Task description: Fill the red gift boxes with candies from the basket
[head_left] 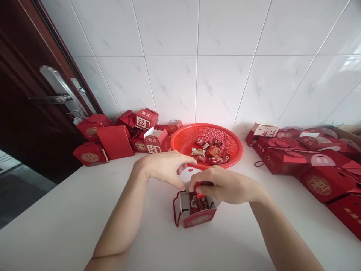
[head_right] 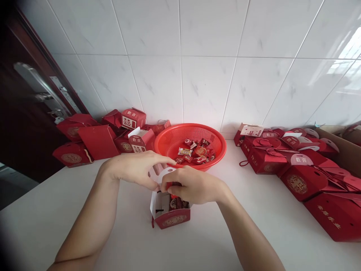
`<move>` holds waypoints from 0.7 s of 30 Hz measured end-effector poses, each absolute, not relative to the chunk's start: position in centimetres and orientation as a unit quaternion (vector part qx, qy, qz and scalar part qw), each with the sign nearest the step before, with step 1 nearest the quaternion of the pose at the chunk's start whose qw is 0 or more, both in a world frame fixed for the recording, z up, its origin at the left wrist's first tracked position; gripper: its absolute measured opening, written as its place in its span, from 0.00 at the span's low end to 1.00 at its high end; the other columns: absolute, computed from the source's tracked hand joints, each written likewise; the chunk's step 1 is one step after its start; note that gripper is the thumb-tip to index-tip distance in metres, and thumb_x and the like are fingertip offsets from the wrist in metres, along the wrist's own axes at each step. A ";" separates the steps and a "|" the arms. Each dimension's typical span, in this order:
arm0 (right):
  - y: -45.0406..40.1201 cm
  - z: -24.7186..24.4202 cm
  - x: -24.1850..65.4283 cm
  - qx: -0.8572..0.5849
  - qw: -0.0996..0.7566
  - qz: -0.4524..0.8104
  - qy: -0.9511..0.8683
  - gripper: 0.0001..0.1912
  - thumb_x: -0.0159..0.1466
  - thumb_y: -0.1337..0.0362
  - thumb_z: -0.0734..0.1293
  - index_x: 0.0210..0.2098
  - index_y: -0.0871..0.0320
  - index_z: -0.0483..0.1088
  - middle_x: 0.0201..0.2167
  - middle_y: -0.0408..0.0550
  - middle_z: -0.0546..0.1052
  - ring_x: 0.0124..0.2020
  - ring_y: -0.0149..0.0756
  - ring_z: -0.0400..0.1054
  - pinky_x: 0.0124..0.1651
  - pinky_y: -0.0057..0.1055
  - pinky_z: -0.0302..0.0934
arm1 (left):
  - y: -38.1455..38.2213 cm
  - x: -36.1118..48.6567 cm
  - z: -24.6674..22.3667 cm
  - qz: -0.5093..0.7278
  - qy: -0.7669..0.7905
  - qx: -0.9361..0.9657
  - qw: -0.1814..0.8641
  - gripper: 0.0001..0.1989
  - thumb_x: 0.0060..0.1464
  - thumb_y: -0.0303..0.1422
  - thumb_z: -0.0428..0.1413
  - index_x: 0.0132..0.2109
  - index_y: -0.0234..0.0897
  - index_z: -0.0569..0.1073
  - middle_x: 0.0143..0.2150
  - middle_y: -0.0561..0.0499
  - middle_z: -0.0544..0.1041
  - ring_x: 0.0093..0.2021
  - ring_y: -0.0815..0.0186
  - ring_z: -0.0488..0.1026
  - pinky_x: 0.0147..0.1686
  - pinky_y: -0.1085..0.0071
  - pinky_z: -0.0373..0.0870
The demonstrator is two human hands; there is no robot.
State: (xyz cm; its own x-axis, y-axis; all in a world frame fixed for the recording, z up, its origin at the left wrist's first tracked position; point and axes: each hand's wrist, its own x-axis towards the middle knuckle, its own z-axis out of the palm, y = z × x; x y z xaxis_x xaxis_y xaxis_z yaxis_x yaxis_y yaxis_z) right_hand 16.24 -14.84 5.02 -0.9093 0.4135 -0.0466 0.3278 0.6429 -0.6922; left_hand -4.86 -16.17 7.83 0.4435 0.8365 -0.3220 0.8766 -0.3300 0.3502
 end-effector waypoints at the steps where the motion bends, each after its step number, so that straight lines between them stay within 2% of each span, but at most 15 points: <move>1: -14.8 4.9 16.3 -0.203 0.066 0.371 -0.904 0.14 0.66 0.74 0.60 0.41 0.57 0.76 0.31 0.42 0.76 0.27 0.28 0.65 0.30 0.25 0.56 | -16.1 -4.9 7.8 -0.044 0.527 0.813 0.245 0.35 0.44 0.39 0.64 0.61 0.46 0.71 0.42 0.51 0.80 0.41 0.60 0.78 0.37 0.70 0.70; 5: -14.5 5.0 16.4 -0.207 0.123 0.396 -0.886 0.14 0.64 0.75 0.60 0.39 0.57 0.76 0.31 0.43 0.76 0.29 0.30 0.69 0.32 0.25 0.60 | -16.1 -4.8 8.0 -0.049 0.526 0.812 0.250 0.30 0.44 0.39 0.64 0.57 0.46 0.74 0.43 0.52 0.80 0.41 0.60 0.78 0.36 0.72 0.69; 9: -14.8 4.9 16.1 -0.245 0.159 0.449 -0.844 0.11 0.65 0.73 0.59 0.37 0.58 0.72 0.30 0.42 0.75 0.22 0.28 0.71 0.25 0.24 0.60 | -16.1 -4.8 8.1 -0.048 0.520 0.811 0.262 0.23 0.45 0.37 0.64 0.52 0.45 0.77 0.42 0.52 0.80 0.40 0.61 0.78 0.34 0.73 0.69; 12: -15.1 4.5 15.7 -0.269 0.133 0.481 -0.824 0.06 0.67 0.68 0.61 0.39 0.58 0.70 0.29 0.43 0.76 0.25 0.32 0.74 0.25 0.25 0.63 | -16.2 -4.8 8.1 -0.042 0.524 0.807 0.270 0.29 0.44 0.35 0.65 0.56 0.44 0.74 0.42 0.51 0.79 0.42 0.60 0.78 0.34 0.73 0.68; 14: -15.1 4.3 15.5 -0.264 0.099 0.461 -0.841 0.06 0.67 0.66 0.63 0.43 0.58 0.70 0.34 0.47 0.79 0.31 0.35 0.76 0.29 0.26 0.66 | -16.3 -4.8 8.0 -0.029 0.530 0.804 0.269 0.33 0.44 0.34 0.65 0.60 0.43 0.73 0.42 0.51 0.79 0.44 0.59 0.77 0.35 0.73 0.68; 16: -15.1 4.2 15.6 -0.264 0.080 0.430 -0.860 0.11 0.66 0.66 0.65 0.48 0.58 0.70 0.41 0.51 0.80 0.37 0.37 0.76 0.32 0.27 0.66 | -16.3 -4.9 7.9 -0.021 0.537 0.800 0.265 0.36 0.44 0.34 0.66 0.62 0.42 0.71 0.43 0.51 0.79 0.45 0.58 0.77 0.36 0.72 0.68; 18: -14.9 4.3 15.7 -0.277 0.077 0.426 -0.858 0.14 0.66 0.69 0.64 0.51 0.58 0.70 0.44 0.51 0.79 0.35 0.35 0.75 0.31 0.26 0.65 | -16.3 -4.9 7.9 -0.027 0.541 0.797 0.268 0.36 0.43 0.35 0.66 0.62 0.43 0.72 0.44 0.50 0.79 0.47 0.57 0.77 0.36 0.72 0.69; 21: -14.7 4.7 16.0 -0.278 0.088 0.434 -0.852 0.16 0.65 0.74 0.61 0.50 0.59 0.71 0.37 0.47 0.78 0.29 0.31 0.73 0.29 0.26 0.64 | -16.1 -5.0 7.8 -0.043 0.541 0.793 0.277 0.34 0.42 0.37 0.67 0.60 0.47 0.73 0.45 0.50 0.79 0.48 0.57 0.77 0.36 0.72 0.70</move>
